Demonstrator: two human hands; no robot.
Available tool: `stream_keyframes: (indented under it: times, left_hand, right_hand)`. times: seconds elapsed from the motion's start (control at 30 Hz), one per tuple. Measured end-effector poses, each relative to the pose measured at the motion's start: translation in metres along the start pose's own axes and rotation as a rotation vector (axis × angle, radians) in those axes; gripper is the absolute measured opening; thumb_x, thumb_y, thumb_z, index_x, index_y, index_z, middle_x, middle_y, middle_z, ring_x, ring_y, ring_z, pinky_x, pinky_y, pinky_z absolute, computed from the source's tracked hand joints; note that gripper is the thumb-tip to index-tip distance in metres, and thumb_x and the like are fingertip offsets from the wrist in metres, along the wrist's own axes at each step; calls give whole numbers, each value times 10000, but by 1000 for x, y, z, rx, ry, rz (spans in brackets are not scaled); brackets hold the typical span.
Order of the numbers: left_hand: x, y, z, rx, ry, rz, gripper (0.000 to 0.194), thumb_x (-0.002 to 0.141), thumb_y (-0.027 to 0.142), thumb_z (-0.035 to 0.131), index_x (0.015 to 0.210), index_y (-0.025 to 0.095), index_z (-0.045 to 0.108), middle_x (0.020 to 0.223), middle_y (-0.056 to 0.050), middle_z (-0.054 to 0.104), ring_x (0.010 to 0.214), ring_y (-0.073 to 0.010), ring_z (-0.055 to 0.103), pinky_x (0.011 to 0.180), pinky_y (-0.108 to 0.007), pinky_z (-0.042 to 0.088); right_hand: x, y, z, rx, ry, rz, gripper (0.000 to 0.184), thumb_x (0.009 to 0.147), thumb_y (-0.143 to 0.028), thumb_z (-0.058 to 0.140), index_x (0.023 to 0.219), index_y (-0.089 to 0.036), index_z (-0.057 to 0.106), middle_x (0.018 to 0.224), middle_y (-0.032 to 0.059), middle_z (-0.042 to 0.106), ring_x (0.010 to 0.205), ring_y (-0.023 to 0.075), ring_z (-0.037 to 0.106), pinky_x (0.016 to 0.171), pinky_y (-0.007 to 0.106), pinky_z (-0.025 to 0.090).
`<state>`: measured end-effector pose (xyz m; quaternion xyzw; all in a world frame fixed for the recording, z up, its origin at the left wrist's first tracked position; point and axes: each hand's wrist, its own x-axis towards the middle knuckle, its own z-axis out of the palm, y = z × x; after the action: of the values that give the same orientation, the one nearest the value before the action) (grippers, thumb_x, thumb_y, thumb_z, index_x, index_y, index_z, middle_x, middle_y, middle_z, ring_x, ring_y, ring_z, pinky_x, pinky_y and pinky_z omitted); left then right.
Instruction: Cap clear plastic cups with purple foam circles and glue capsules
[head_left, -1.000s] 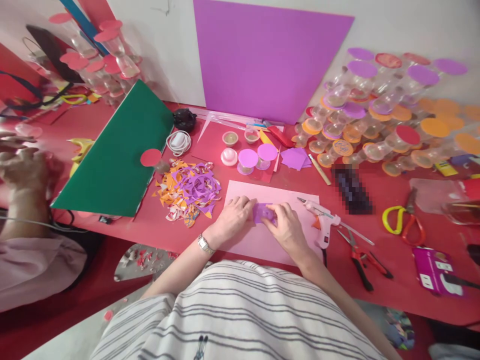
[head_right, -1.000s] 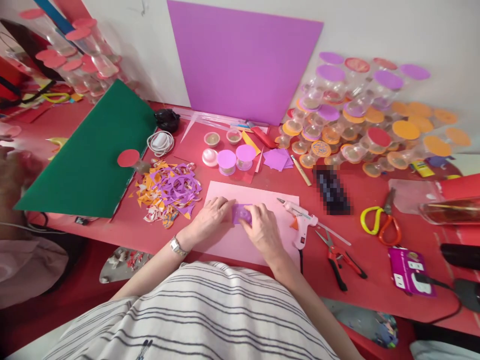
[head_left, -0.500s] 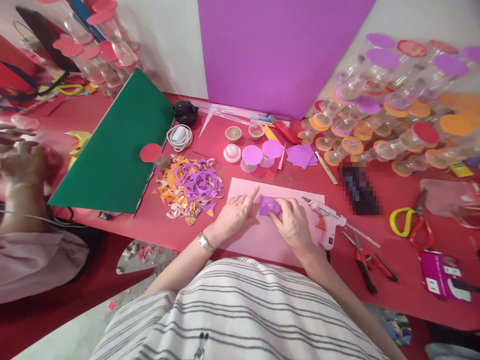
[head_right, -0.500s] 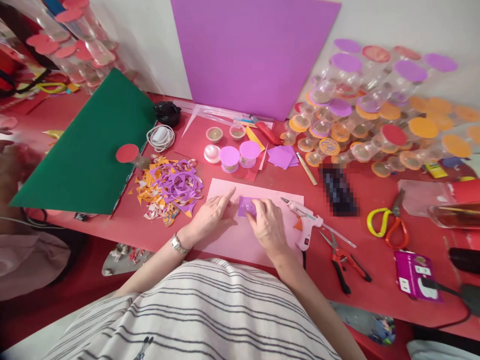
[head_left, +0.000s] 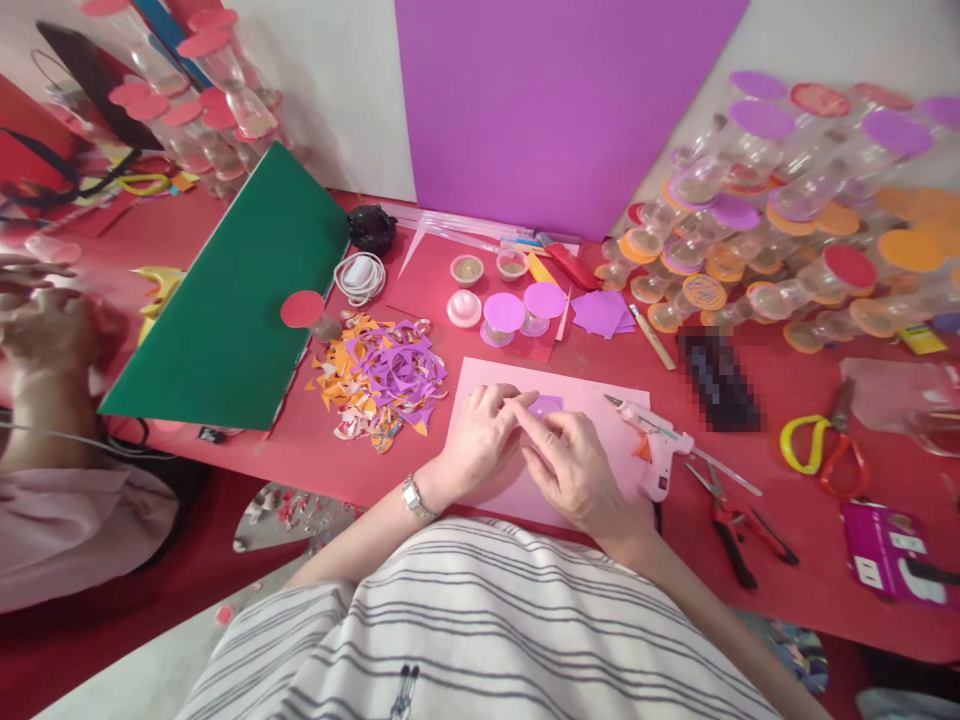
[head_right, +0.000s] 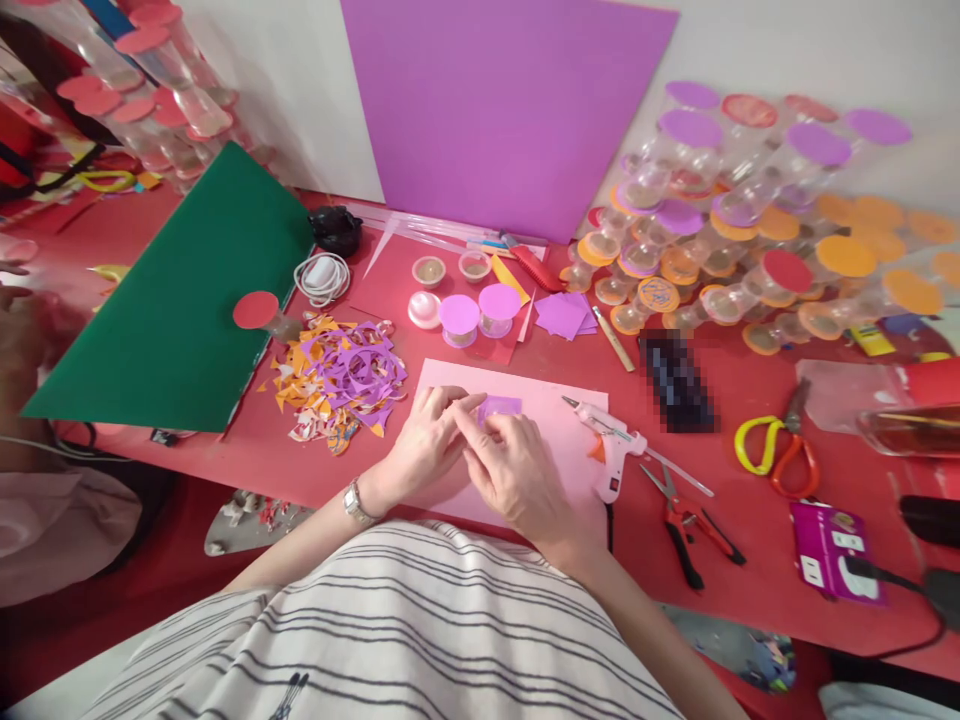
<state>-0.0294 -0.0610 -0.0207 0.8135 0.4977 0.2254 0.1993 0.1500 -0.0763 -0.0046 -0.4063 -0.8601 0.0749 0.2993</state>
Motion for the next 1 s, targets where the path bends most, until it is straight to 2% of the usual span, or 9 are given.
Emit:
stream_keyframes:
  times: [0.13,0.3,0.4,0.5,0.7,0.83,1.0]
  left_hand:
    - [3,4,0,-45,16,-24,410,1013,269,471,1407,162,517,1246,-163,588,1140,-277,549,987,-473,483]
    - [2,6,-1,-157,1,-47,411,998,274,517,1396,174,535,1238,-145,585,1123,-263,543,983,-453,487]
    - [0,7,0,-261,2,-37,424,975,216,536,1398,193,528,1234,-133,585,1146,-255,545,1008,-449,482]
    - [-2,9,2,-384,-13,0,461,955,154,532,1413,205,509,1244,-126,586,1191,-247,547,1041,-449,477]
    - [0,12,4,-635,-93,-41,463,967,278,584,1422,228,515,1291,-128,610,1197,-243,583,1043,-429,505]
    - [-3,11,5,-788,-156,28,537,920,172,571,1449,223,494,1406,-141,576,1246,-246,572,1065,-436,501]
    - [-7,11,4,-845,-230,-4,764,812,29,519,1535,245,400,1405,-124,589,1096,-198,618,927,-362,563]
  right_hand:
    - [-1,-9,1,27,-34,-37,759,983,-140,515,1646,-324,193,976,62,549,854,226,534,777,367,508]
    - [-6,-12,-1,26,-119,-65,668,977,-148,508,1597,-335,344,1016,66,561,926,230,540,830,380,496]
    - [-4,-7,-1,-48,-38,-14,620,965,-131,513,1547,-331,437,1000,68,559,886,223,534,801,380,485]
    - [-3,-4,0,-87,12,30,632,955,-114,516,1550,-315,442,1004,77,564,869,224,529,776,378,483]
    - [-8,-16,-4,-45,-1,-54,639,957,-83,491,1538,-346,463,954,63,577,904,218,531,805,359,492]
    - [-5,-11,-7,-89,51,-32,651,962,-93,514,1551,-359,434,982,66,572,914,218,537,827,375,493]
    - [-4,-5,-9,-123,80,8,732,952,-74,522,1602,-349,330,1035,79,550,922,226,542,834,397,498]
